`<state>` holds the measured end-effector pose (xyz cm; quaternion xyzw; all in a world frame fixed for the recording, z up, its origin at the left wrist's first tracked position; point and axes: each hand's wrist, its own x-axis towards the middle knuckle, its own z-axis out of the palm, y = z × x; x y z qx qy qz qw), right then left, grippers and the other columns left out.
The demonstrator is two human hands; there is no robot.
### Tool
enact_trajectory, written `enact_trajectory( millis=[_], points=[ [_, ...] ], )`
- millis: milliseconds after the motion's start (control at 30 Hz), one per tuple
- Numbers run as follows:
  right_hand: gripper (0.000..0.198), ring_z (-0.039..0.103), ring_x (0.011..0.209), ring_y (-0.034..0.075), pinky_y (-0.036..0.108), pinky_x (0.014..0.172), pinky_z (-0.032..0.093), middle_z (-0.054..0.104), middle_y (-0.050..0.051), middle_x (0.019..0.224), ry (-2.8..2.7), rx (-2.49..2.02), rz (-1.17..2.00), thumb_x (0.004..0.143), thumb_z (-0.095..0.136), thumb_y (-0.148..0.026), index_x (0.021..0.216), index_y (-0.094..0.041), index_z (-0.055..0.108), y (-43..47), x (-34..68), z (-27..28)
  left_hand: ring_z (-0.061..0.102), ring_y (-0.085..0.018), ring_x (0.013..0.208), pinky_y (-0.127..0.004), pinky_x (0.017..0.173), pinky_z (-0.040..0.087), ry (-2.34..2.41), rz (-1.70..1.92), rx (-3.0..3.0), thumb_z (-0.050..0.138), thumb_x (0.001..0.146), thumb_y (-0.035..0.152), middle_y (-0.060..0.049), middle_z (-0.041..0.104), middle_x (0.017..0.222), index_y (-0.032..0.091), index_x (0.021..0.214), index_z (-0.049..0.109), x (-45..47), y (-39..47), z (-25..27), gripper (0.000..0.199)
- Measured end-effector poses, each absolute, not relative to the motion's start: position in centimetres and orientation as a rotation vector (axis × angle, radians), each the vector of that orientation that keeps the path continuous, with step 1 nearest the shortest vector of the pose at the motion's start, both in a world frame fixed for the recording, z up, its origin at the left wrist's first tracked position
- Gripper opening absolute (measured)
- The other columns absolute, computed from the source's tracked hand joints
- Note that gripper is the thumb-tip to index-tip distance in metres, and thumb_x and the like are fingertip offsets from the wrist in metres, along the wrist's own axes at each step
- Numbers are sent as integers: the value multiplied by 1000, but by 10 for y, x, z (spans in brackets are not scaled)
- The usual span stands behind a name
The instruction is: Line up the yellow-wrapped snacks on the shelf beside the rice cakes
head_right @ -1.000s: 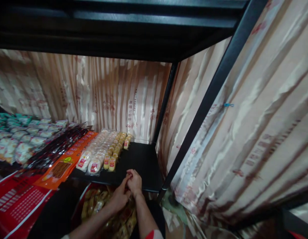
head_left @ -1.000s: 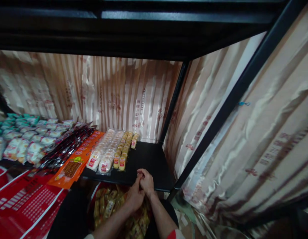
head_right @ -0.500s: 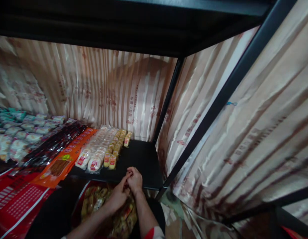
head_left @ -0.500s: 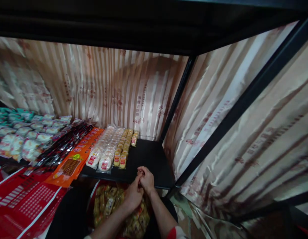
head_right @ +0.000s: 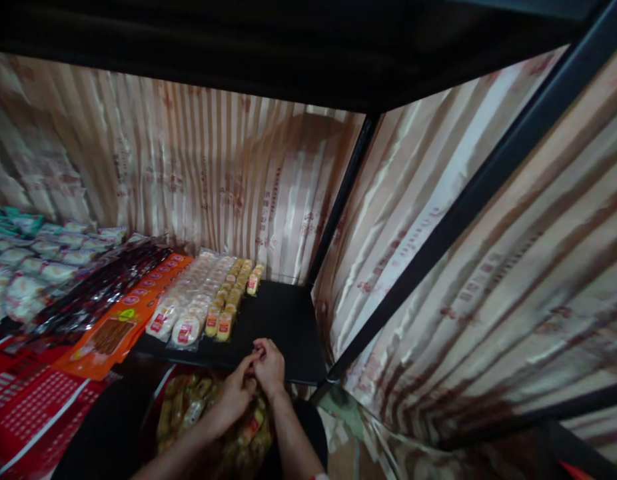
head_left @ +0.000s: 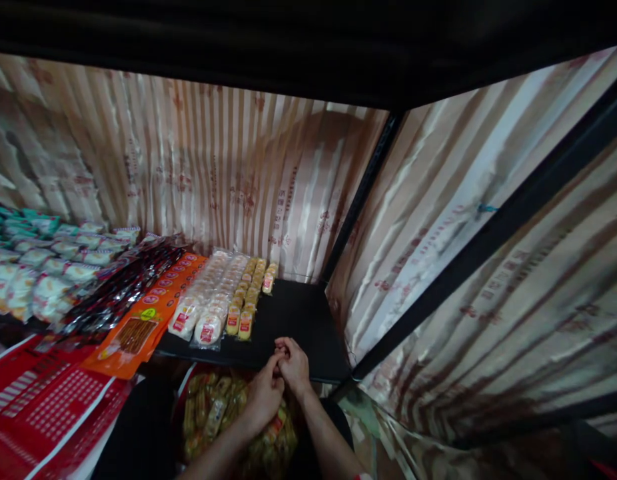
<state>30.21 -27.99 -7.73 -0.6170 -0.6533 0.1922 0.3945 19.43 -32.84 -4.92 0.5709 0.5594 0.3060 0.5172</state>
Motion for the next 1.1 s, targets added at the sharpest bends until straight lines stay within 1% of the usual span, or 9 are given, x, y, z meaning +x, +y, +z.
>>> enact_trajectory(
  millis=[233, 433, 567, 667, 733, 867, 933, 1000, 1100],
  points=[
    [30, 61, 74, 15, 23, 67, 48, 65, 2, 81, -1580, -1508, 606, 63, 43, -13, 82, -21, 64, -278, 306, -77, 62, -11, 88, -20, 80, 45, 1383, 789, 1353, 43, 75, 9, 0, 65, 104, 24, 108, 55, 205, -313, -54, 38],
    [25, 62, 74, 15, 23, 67, 50, 66, 5, 85, -1413, -1533, 629, 79, 42, -30, 85, -19, 64, -276, 309, -85, 62, -11, 77, -22, 74, 47, 1404, 843, 1299, 43, 79, 18, -1, 67, 94, 22, 112, 51, 208, -298, -61, 34],
    [31, 60, 65, 13, 23, 58, 49, 65, 7, 88, -1298, -1504, 732, 83, 40, -37, 92, -17, 61, -276, 312, -89, 61, -10, 67, -21, 68, 47, 1399, 825, 1343, 36, 81, 20, -1, 66, 84, 18, 98, 56, 196, -296, -66, 26],
    [31, 59, 62, 12, 21, 50, 47, 63, 8, 86, -1221, -1460, 803, 83, 41, -39, 92, -16, 59, -288, 311, -86, 61, -13, 72, -23, 72, 45, 1390, 736, 1524, 35, 82, 19, -2, 66, 80, 19, 87, 59, 180, -307, -71, 25],
    [29, 57, 58, 12, 21, 49, 45, 62, 6, 79, -1271, -1457, 757, 84, 41, -38, 86, -16, 60, -305, 307, -83, 60, -15, 80, -25, 77, 43, 1401, 628, 1633, 36, 82, 21, -3, 66, 83, 20, 85, 61, 168, -319, -79, 25],
    [25, 59, 71, 15, 27, 70, 47, 62, 4, 71, -1691, -1460, 735, 84, 42, -29, 73, -19, 62, -344, 294, -93, 54, -19, 100, -28, 90, 38, 1414, 367, 1762, 43, 81, 21, -7, 63, 103, 20, 97, 62, 149, -336, -106, 25],
    [21, 61, 80, 18, 30, 77, 47, 65, 7, 82, -1813, -1547, 821, 82, 45, -23, 83, -18, 65, -358, 288, -110, 49, -21, 108, -29, 94, 35, 1521, 293, 1748, 44, 81, 19, -9, 58, 114, 18, 108, 58, 145, -338, -120, 31],
    [29, 61, 92, 22, 35, 85, 46, 65, 11, 97, -1790, -1725, 866, 76, 47, -16, 100, -16, 64, -364, 284, -130, 48, -22, 109, -31, 92, 36, 1647, 259, 1712, 43, 82, 23, -12, 54, 117, 17, 114, 55, 146, -338, -133, 34],
    [40, 54, 109, 24, 37, 95, 40, 59, 14, 115, -1784, -1858, 880, 75, 45, -10, 112, -14, 60, -365, 284, -154, 47, -25, 108, -34, 92, 36, 1683, 256, 1786, 44, 84, 36, -11, 52, 117, 19, 107, 59, 151, -340, -146, 32]
  ],
)
